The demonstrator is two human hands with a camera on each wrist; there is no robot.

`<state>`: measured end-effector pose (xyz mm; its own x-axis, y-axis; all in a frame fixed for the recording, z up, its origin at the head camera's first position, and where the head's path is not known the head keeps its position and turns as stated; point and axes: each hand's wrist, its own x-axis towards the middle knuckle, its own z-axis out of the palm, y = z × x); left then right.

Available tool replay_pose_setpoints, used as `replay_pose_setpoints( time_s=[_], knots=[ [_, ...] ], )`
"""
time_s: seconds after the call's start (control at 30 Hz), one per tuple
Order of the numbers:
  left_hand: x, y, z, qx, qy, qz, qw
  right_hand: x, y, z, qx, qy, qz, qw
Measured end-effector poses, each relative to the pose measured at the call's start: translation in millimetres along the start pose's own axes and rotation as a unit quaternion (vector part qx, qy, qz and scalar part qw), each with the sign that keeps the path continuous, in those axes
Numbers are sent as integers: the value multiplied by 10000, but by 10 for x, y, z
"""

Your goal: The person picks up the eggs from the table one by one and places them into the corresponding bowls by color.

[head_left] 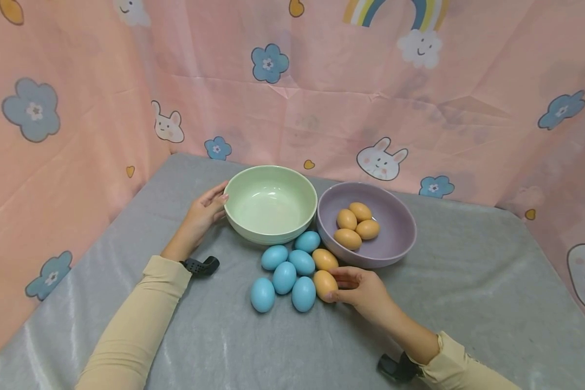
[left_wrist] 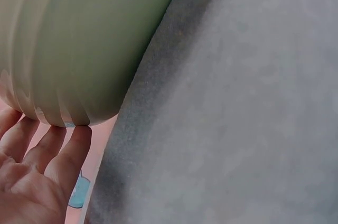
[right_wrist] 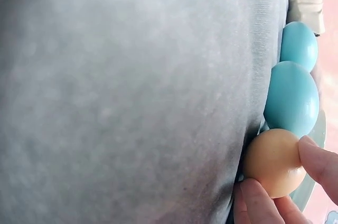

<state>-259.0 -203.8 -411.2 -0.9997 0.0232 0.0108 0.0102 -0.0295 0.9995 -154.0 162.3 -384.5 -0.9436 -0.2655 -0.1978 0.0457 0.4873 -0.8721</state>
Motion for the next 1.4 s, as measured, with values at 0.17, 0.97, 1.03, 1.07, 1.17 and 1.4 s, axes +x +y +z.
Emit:
replay_pose_setpoints(
  time_s=[0.17, 0.97, 1.03, 1.07, 1.17, 1.4],
  knots=[
    [9, -3, 5, 31, -2, 26, 10000, -36, -46, -35, 25, 22, 81, 10000],
    [5, -6, 3, 62, 32, 19, 10000, -77, -253, -227, -35, 134, -49, 9999],
    [4, -3, 4, 67, 30, 8, 10000, -81, -265, -240, -23, 143, -41, 9999],
    [4, -3, 4, 69, 37, 1, 10000, -80, -272, -248, -4, 159, -41, 9999],
    [-1, 4, 2, 75, 29, -7, 10000, -73, -296, -278, 43, 207, -53, 9998],
    [-5, 13, 0, 70, -16, -14, 10000, -55, -389, -388, 33, 366, -102, 9993]
  ],
)
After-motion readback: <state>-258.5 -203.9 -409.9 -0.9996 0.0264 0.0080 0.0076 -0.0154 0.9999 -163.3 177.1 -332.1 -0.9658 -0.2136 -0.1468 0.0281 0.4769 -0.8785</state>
